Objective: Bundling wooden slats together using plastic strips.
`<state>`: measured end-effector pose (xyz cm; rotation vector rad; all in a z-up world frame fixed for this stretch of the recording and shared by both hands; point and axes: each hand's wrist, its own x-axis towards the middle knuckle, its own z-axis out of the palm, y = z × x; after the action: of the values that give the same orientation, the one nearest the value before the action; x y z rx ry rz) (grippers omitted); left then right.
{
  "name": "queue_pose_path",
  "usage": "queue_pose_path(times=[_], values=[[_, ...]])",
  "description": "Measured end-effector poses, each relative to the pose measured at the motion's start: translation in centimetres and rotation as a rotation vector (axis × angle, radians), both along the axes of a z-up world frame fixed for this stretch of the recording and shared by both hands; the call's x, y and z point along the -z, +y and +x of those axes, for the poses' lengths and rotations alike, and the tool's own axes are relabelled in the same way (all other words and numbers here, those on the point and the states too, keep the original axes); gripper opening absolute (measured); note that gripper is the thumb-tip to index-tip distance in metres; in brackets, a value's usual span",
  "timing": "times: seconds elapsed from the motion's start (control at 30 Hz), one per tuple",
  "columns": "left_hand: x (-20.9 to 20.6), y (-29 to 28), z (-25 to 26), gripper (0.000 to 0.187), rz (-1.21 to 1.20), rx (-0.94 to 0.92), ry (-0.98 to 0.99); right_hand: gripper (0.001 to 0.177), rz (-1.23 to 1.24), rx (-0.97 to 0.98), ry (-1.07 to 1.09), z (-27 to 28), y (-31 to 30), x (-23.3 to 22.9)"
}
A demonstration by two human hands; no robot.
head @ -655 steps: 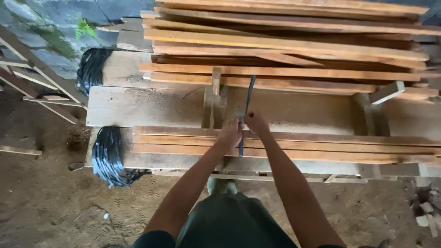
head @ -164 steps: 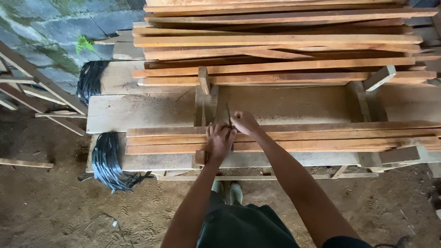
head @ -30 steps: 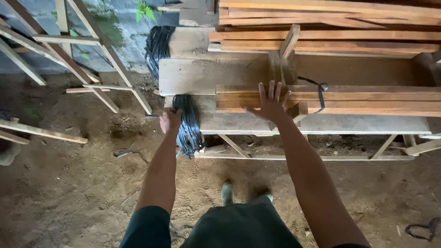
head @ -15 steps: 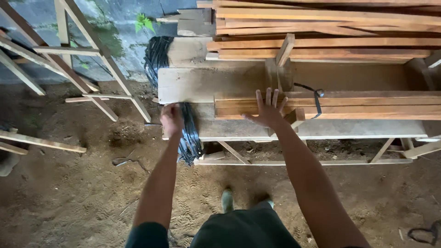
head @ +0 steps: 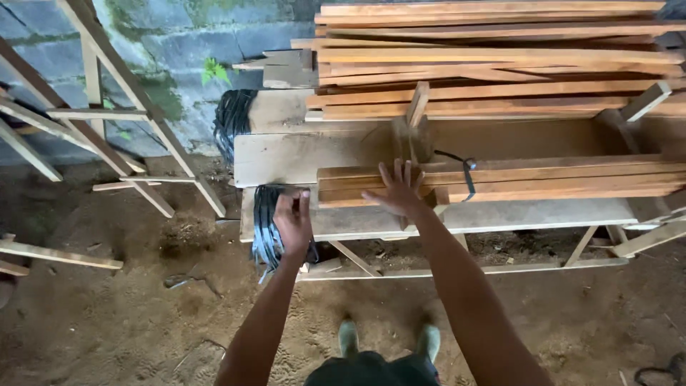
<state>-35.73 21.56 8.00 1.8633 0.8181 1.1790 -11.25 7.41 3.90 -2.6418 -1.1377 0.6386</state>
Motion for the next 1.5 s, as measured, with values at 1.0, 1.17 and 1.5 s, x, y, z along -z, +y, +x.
queue_pose_path(times=[1.0, 1.17, 1.5], values=[[-5.7, -21.9, 20.8, 0.027, -0.348, 0.752, -0.149, 0.028, 0.679, -0.042, 0.325, 5.9, -23.3, -17.0], [-4.6, -25.2, 23.6, 0.016, -0.199, 0.613, -0.16, 0.028, 0.695, -0.207, 0.211, 7.5, -27.1, -18.5], [-6.3, -24.3, 25.5, 0.022, -0.417, 0.53, -0.216, 0.032, 0.556, -0.288, -0.201, 16.2, -35.1, -14.1]])
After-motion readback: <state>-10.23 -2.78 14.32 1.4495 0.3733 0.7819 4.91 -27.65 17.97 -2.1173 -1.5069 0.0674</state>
